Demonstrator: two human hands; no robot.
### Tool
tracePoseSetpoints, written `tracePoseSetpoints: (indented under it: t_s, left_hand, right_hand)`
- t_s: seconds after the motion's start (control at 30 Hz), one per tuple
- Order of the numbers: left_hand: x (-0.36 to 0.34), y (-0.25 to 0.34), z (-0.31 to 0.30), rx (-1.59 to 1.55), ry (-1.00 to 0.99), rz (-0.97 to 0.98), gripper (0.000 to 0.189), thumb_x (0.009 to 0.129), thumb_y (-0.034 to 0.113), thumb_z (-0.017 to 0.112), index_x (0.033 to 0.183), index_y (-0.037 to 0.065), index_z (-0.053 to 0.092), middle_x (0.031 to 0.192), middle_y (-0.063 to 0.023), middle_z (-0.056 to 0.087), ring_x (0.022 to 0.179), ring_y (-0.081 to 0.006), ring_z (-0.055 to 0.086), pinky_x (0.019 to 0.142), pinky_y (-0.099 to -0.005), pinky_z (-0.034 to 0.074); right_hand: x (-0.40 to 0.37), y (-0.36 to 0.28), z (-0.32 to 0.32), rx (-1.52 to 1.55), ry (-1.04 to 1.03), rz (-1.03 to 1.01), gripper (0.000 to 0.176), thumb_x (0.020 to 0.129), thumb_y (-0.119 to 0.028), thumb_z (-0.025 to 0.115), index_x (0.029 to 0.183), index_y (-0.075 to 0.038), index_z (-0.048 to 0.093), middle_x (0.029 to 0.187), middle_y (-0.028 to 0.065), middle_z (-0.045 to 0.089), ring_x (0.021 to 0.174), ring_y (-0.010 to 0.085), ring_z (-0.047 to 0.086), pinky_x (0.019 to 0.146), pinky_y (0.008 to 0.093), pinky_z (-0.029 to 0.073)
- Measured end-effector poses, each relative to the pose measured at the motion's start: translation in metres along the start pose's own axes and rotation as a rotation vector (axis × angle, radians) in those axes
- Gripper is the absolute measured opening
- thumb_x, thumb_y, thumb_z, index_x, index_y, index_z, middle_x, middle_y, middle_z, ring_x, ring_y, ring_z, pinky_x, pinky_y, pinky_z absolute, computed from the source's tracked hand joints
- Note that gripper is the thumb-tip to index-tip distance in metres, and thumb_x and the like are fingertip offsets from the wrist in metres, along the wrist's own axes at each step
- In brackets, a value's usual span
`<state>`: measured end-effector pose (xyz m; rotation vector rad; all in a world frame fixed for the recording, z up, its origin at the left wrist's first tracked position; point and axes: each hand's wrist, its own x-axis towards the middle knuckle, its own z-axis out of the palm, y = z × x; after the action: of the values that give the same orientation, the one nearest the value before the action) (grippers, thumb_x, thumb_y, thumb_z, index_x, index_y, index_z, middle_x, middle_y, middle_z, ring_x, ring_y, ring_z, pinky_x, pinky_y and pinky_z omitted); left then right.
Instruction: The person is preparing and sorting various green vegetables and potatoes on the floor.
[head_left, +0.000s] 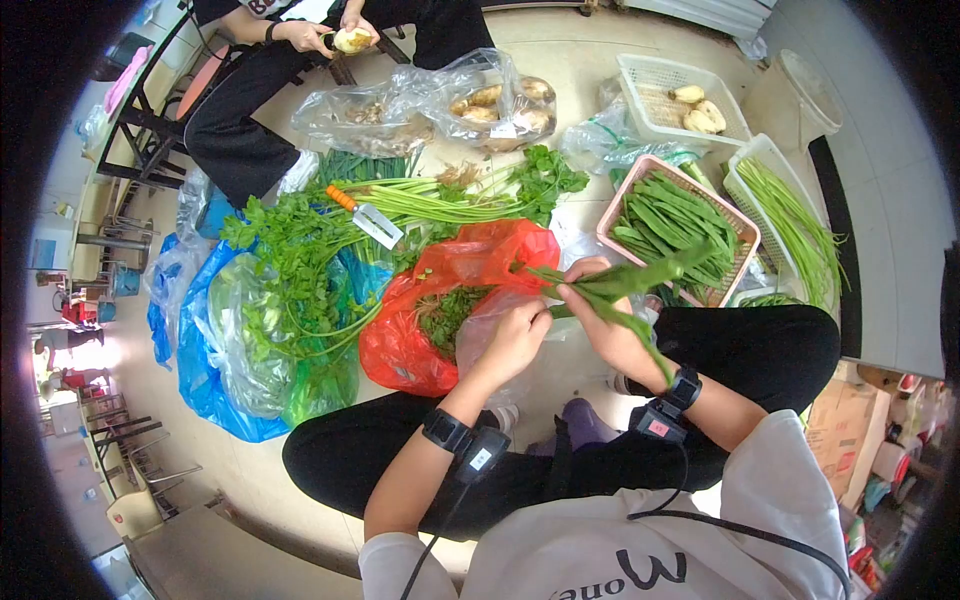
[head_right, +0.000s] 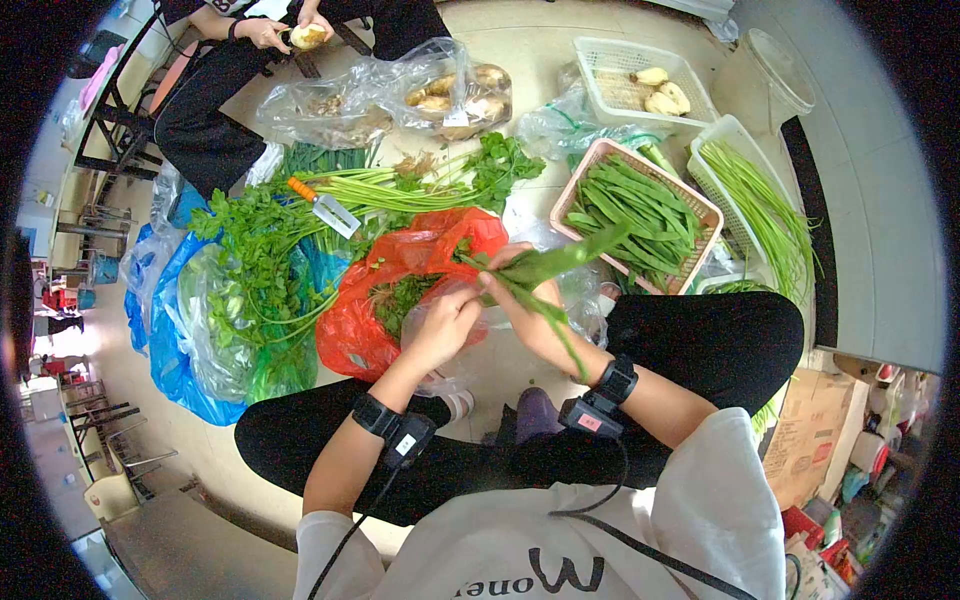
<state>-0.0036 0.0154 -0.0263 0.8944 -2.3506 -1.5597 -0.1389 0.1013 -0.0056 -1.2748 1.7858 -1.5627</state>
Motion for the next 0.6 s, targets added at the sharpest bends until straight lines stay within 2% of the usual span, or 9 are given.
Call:
tracePoseSetpoints:
  t_s: [0.03, 0.13, 0.33, 0.43, 0.47, 0.6]
  left_hand:
    - [-0.001, 0.006, -0.002, 0.041, 0.013, -0.030, 0.027, 0.085, 0.023, 0.044, 0.089, 0.000, 0.057, 0.076, -0.0221, 0.058, 0.073, -0.0352, 0.059, 0.064, -0.0420, 0.044]
    - [-0.006, 0.031, -0.009, 0.176, 0.059, -0.096, 0.026, 0.085, 0.025, 0.045, 0.086, 0.001, 0.057, 0.076, -0.0228, 0.058, 0.072, -0.0384, 0.058, 0.062, -0.0463, 0.044]
    - [-0.009, 0.041, -0.008, 0.371, 0.145, -0.159, 0.024, 0.083, 0.024, 0.047, 0.079, 0.003, 0.056, 0.074, -0.0218, 0.059, 0.069, -0.0397, 0.058, 0.063, -0.0487, 0.044]
    - [-0.009, 0.029, -0.003, 0.352, 0.210, -0.160, 0.023, 0.083, 0.023, 0.048, 0.079, 0.003, 0.057, 0.074, -0.0222, 0.059, 0.070, -0.0401, 0.058, 0.063, -0.0492, 0.044]
    - [-0.010, 0.027, -0.002, 0.342, 0.226, -0.162, 0.025, 0.084, 0.023, 0.048, 0.078, 0.001, 0.058, 0.074, -0.0225, 0.059, 0.070, -0.0400, 0.058, 0.062, -0.0497, 0.043]
    - [-0.007, 0.004, -0.014, 0.381, 0.176, -0.271, 0.032, 0.085, 0.028, 0.046, 0.077, 0.001, 0.060, 0.073, -0.0220, 0.060, 0.071, -0.0397, 0.059, 0.063, -0.0489, 0.046]
  right_hand:
    - [-0.001, 0.001, 0.001, -0.037, -0.036, -0.028, 0.016, 0.079, 0.002, 0.058, 0.092, -0.003, 0.050, 0.087, 0.0066, 0.048, 0.084, 0.0150, 0.049, 0.073, 0.0265, 0.041]
    - [0.000, -0.003, 0.001, -0.117, -0.060, -0.207, 0.022, 0.075, 0.005, 0.061, 0.090, -0.004, 0.050, 0.089, 0.0096, 0.048, 0.084, 0.0222, 0.051, 0.073, 0.0302, 0.042]
    - [-0.001, -0.012, 0.002, -0.209, -0.092, -0.345, 0.029, 0.070, -0.006, 0.067, 0.094, -0.006, 0.051, 0.093, 0.0115, 0.052, 0.088, 0.0312, 0.051, 0.077, 0.0370, 0.043]
    - [-0.003, -0.013, 0.001, -0.247, -0.142, -0.394, 0.031, 0.070, -0.007, 0.068, 0.095, -0.006, 0.051, 0.095, 0.0116, 0.052, 0.088, 0.0313, 0.051, 0.076, 0.0368, 0.043]
    - [-0.003, -0.015, 0.002, -0.238, -0.126, -0.395, 0.029, 0.068, -0.002, 0.070, 0.089, -0.008, 0.051, 0.093, 0.0094, 0.053, 0.084, 0.0268, 0.052, 0.075, 0.0357, 0.042]
    - [-0.004, -0.032, 0.003, -0.008, -0.111, -0.302, 0.024, 0.072, -0.001, 0.066, 0.088, -0.007, 0.050, 0.093, 0.0092, 0.053, 0.084, 0.0233, 0.052, 0.077, 0.0330, 0.041]
